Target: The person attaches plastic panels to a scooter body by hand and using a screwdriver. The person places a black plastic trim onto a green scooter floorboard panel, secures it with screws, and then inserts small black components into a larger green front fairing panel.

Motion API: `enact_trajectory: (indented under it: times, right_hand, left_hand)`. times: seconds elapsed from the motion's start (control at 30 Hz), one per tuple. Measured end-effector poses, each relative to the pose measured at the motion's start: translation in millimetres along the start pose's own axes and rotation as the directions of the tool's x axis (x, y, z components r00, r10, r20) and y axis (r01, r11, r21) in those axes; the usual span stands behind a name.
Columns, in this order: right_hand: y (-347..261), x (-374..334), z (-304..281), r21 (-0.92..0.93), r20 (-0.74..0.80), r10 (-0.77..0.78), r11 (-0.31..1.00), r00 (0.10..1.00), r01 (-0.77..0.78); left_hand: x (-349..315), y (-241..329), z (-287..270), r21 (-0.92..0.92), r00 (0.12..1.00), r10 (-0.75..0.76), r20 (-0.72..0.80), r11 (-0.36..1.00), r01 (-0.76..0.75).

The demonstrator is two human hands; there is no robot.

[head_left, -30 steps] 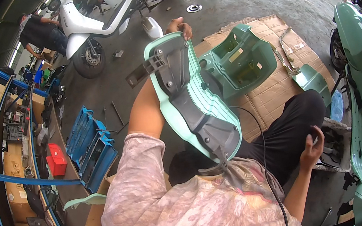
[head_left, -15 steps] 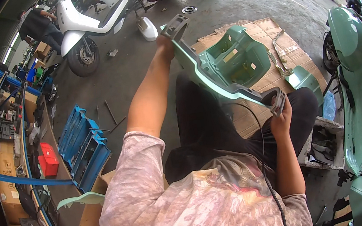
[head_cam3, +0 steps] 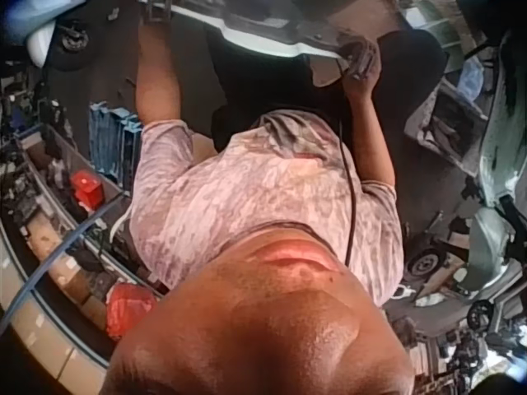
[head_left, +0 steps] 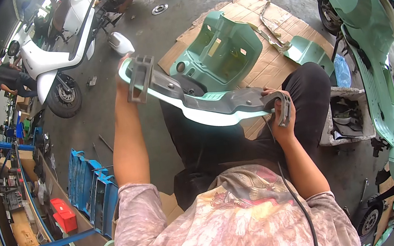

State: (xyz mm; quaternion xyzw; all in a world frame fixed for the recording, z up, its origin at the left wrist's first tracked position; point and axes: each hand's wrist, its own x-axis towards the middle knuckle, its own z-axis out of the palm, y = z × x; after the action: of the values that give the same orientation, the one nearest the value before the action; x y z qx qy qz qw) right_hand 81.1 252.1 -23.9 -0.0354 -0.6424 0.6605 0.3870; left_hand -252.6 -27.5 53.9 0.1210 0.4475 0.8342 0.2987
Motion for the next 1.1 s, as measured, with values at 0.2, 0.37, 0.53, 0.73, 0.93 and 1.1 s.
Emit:
enact_trajectory:
  times: [0.2,0.37,0.53,0.73,0.93,1.1]
  right_hand:
    - [2,0,-4,-0.058,0.007,-0.079,0.995,0.997,0.079]
    - [-2,1,-4,-0.136,0.071,-0.137,0.980,0.988,0.146]
    - [2,1,-7,-0.156,0.085,-0.183,0.968,0.979,0.194]
    - [3,-2,-5,-0.180,0.032,-0.146,0.972,0.989,0.149]
    - [7,-3,-5,-0.167,-0.014,-0.118,0.979,0.993,0.115]
    - [34,-24,-12,0.201,0.022,0.121,0.972,0.992,-0.123]
  left_hand:
    - [-33,9,14,-0.070,0.954,-0.173,-0.247,0.985,0.160]
    - [-56,-1,0,0.223,0.870,-0.451,-0.197,0.844,0.488]
    - [-76,-10,29,0.185,0.857,-0.494,-0.148,0.837,0.515]
    - [-92,-26,16,0.006,0.847,-0.531,0.035,0.847,0.531]
    - [-113,-49,-1,0.033,0.858,-0.487,0.163,0.872,0.489]
    - [-124,-68,-14,0.034,0.904,-0.401,0.148,0.916,0.401]
